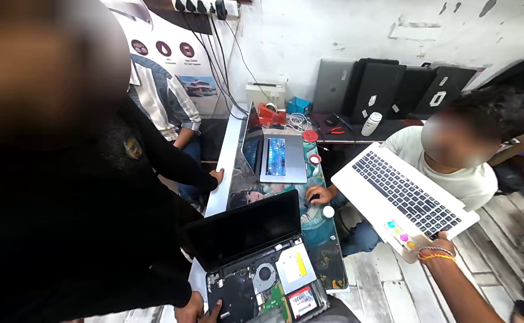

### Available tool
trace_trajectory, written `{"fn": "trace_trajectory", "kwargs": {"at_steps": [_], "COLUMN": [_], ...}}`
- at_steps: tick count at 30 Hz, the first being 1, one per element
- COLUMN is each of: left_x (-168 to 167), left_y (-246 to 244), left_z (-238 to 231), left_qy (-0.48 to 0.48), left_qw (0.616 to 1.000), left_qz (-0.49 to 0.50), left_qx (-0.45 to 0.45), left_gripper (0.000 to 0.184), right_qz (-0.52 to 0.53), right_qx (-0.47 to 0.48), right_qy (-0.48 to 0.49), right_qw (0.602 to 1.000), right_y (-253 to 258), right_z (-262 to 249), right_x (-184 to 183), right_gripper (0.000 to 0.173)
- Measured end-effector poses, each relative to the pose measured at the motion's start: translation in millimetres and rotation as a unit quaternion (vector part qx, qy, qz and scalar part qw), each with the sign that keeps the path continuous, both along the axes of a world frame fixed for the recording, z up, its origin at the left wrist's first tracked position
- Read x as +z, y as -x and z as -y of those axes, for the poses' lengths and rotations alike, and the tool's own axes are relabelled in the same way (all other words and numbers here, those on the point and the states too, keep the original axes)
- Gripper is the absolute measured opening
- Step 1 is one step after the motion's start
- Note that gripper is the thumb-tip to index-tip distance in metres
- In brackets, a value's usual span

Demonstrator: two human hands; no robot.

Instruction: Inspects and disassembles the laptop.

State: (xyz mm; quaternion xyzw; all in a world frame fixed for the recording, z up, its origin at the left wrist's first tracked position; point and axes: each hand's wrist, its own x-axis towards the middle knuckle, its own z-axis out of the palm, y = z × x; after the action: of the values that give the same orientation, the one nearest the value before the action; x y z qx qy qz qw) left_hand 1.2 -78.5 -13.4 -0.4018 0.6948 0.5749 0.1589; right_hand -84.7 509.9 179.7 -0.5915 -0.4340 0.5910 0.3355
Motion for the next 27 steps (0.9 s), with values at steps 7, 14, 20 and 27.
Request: {"fn": "trace_trajectory", "kwargs": {"at_steps": [7,14,20,27], "left_x": [-13,-11,-12,-12], "left_y": [-1,4,5,4], "left_z": [0,-2,-2,-1], "left_qy": [0.018,0.028,0.028,0.019], "left_qw": [0.999,0.999,0.999,0.999], "left_qz": [-0.032,-0.039,-0.031,-0.039], "left_qx": [0.017,0.012,0.017,0.022], "left_gripper": [0.039,0.04,0.04,0.038], "right_qz": [0.018,-0.041,0.094,-0.023], "right_qx": [-0.002,-0.027,0.034,-0.05], "right_qy": [-0.016,-0.032,-0.037,-0.025], "right_qw": [1.0,0.998,0.994,0.998], "right_y": [-15,-20,-21,-10], "right_z": [-16,-49,-26,-31], "right_x": [-40,-63,-37,-40], "right_gripper": [0.051,0.053,0.045,0.048]}}
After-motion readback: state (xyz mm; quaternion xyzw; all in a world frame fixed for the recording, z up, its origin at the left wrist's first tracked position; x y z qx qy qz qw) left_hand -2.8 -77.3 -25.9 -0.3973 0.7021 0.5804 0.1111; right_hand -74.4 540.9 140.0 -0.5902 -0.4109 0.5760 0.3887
